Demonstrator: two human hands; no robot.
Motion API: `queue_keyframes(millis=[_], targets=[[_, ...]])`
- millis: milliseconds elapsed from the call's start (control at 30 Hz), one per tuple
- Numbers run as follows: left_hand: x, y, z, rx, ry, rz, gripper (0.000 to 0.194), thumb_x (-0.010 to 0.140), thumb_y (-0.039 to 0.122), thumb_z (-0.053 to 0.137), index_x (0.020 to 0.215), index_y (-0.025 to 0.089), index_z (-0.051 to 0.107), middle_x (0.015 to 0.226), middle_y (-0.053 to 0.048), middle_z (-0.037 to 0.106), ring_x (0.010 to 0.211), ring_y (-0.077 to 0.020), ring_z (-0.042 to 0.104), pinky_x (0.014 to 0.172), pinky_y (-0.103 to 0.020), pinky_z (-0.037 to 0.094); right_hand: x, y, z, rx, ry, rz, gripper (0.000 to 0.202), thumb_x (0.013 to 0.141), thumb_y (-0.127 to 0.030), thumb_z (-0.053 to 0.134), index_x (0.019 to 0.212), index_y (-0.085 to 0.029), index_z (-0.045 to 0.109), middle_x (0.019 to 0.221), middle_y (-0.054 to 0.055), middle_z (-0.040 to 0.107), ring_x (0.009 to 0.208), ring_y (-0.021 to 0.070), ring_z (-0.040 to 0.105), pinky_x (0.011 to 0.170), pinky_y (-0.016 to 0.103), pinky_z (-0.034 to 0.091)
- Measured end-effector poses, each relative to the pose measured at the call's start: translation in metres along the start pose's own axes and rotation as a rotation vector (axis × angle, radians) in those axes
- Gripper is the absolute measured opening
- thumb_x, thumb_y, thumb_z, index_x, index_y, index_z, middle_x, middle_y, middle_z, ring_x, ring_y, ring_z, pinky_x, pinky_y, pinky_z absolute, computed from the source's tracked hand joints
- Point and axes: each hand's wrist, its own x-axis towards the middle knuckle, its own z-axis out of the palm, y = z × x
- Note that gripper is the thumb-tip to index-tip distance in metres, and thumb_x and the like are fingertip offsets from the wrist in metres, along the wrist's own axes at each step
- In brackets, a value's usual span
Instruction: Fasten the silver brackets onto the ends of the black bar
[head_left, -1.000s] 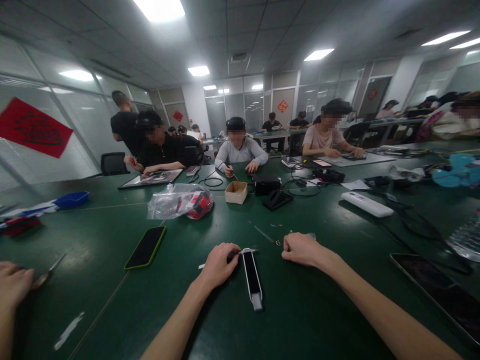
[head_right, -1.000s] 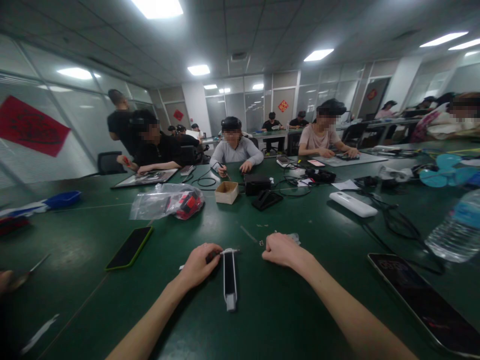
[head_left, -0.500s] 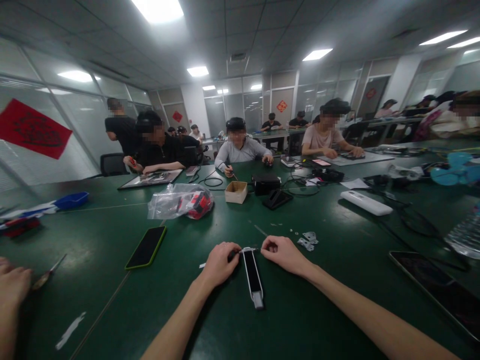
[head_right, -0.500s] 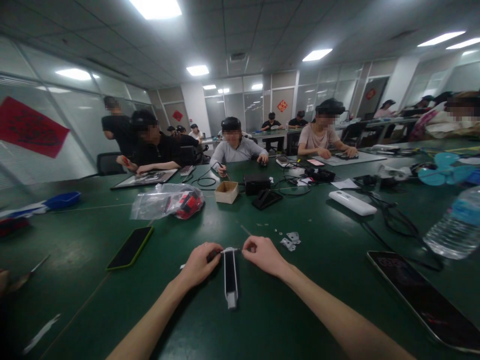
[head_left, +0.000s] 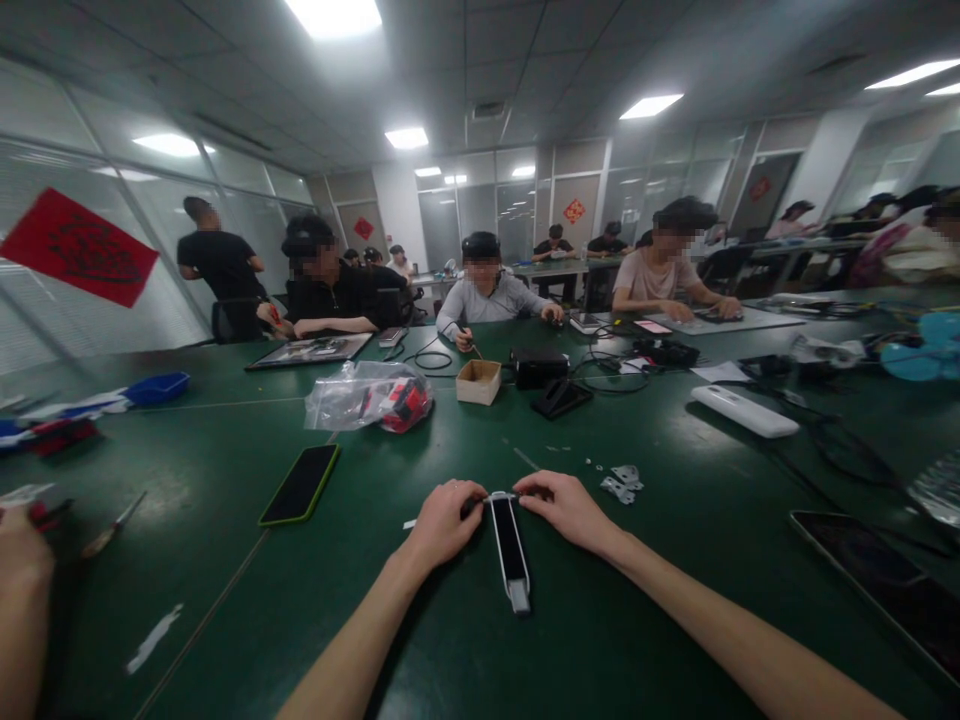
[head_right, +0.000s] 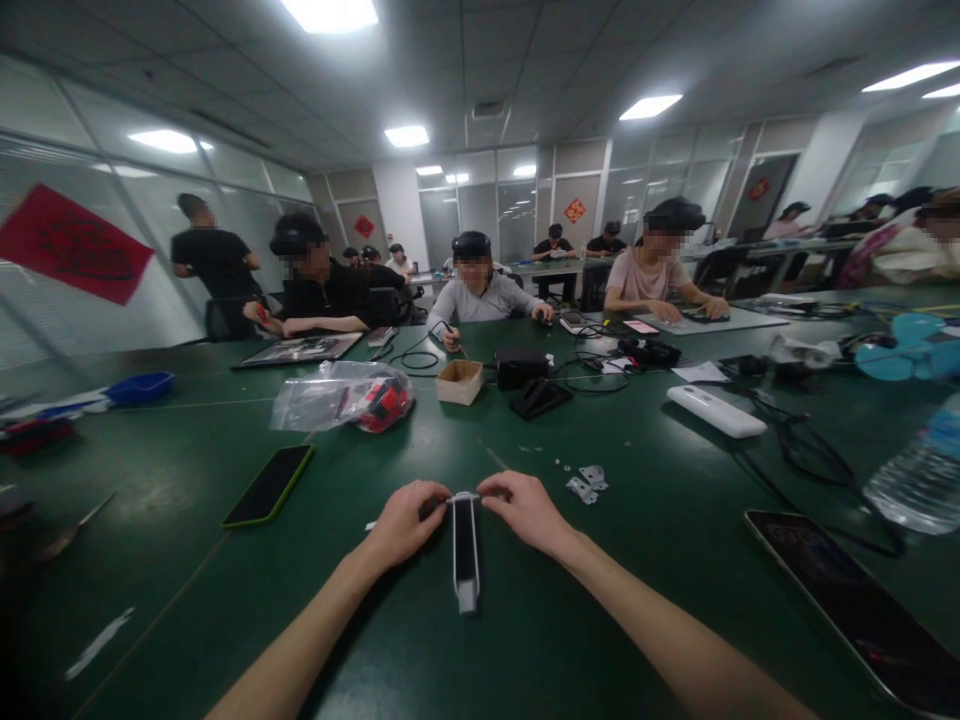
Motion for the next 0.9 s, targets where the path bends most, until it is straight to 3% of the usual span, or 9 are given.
queue_keyframes(millis=[600, 900], targets=[[0.0008, -0.002, 0.0014, -0.018, -0.002, 0.009, 0.018, 0.083, 0.018, 0.049, 0.095, 0.02, 0.062, 0.089, -0.003, 0.065, 0.084, -0.0171, 0.057, 0.076, -0.029, 0.043, -0.0011, -0.0051, 0.0028, -0.03, 0.01, -0.006, 0.019, 0.081, -0.028, 0.056, 0.095, -0.02, 0.066, 0.084, 0.001, 0.066, 0.073, 0.0132, 0.056, 0.068, 0.026, 0.043], [0.0007, -0.0038, 0.0029, -0.004, -0.009, 0.002, 0.019, 0.084, 0.021, 0.049, 0.097, 0.02, 0.062, 0.091, -0.004, 0.065, 0.084, -0.0178, 0.057, 0.076, -0.029, 0.043, -0.0015, -0.0083, 0.0047, -0.067, 0.004, -0.077, 0.021, 0.083, -0.024, 0.054, 0.101, -0.02, 0.063, 0.097, 0.002, 0.065, 0.078, 0.014, 0.057, 0.071, 0.027, 0.046]])
